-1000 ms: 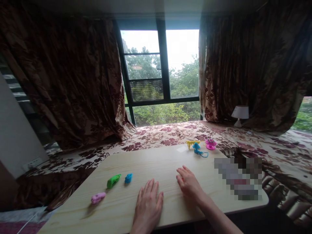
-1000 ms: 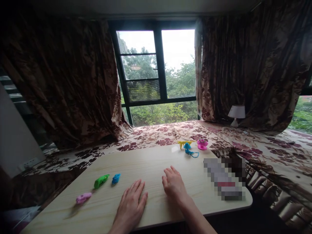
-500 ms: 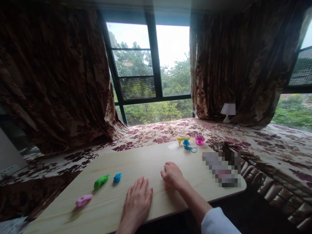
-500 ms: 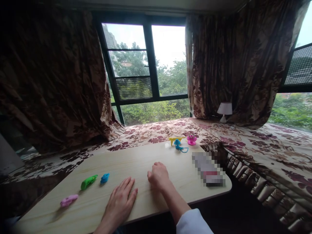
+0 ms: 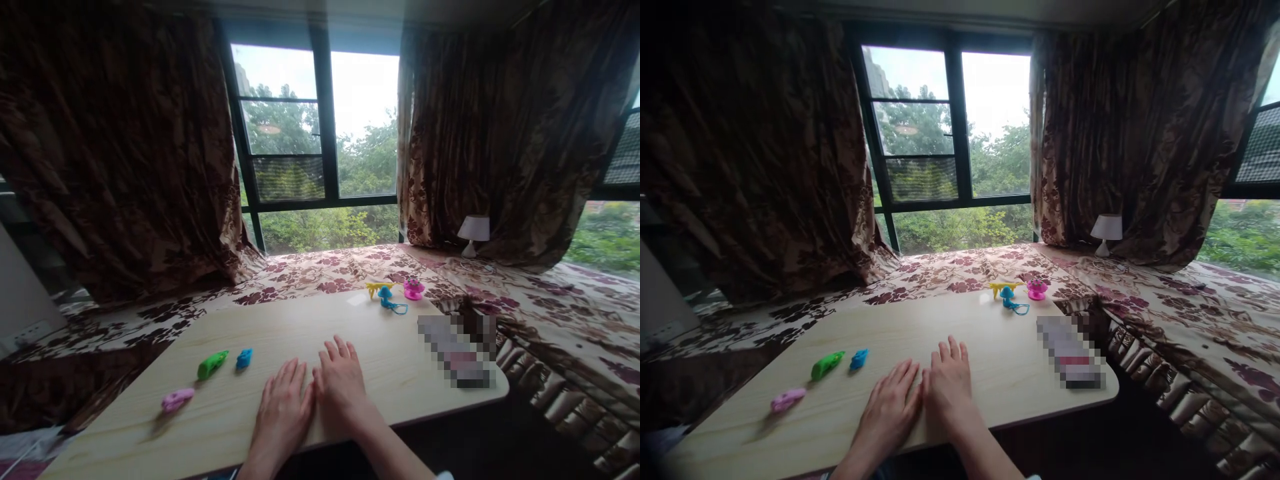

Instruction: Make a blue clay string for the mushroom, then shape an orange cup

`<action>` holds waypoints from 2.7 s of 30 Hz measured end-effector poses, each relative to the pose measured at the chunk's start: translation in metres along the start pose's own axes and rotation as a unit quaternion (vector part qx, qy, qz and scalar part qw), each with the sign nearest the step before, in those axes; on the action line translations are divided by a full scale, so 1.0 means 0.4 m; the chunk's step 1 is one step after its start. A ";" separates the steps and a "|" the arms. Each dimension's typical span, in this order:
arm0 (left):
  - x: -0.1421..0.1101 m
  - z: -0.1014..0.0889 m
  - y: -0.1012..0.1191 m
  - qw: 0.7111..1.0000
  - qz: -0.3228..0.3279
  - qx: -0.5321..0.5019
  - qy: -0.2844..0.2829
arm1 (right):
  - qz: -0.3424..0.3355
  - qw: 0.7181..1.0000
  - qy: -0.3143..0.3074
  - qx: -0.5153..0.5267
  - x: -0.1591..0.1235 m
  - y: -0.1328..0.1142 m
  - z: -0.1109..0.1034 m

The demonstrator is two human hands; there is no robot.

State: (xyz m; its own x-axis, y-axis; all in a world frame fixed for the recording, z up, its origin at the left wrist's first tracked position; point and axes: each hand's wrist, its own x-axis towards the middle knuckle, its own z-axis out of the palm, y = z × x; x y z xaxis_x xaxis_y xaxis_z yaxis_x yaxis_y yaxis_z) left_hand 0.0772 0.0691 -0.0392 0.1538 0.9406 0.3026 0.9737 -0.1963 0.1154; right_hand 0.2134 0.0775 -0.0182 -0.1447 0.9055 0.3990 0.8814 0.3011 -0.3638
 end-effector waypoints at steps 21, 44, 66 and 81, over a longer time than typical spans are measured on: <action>0.001 -0.005 0.001 1.000 0.010 -0.002 0.014 | 0.026 1.000 -0.004 0.004 0.083 0.055 -0.027; 0.012 0.012 -0.019 0.994 -0.014 -0.042 0.096 | 0.014 0.999 -0.037 -0.005 -0.062 0.111 -0.067; 0.015 0.004 -0.019 0.988 -0.032 -0.103 0.113 | -0.082 0.996 -0.027 0.001 -0.178 0.081 -0.072; 0.014 0.007 -0.028 0.983 -0.031 -0.139 0.112 | 0.000 0.999 -0.053 -0.015 -0.022 0.126 -0.062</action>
State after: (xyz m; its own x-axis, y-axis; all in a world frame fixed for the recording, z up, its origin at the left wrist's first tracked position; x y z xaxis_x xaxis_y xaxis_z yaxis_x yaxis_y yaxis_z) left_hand 0.0676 0.0774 -0.0412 0.0243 0.8742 0.4849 0.8915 -0.2384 0.3852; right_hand 0.2702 0.0771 -0.0190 -0.1895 0.9325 0.3074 0.8940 0.2934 -0.3388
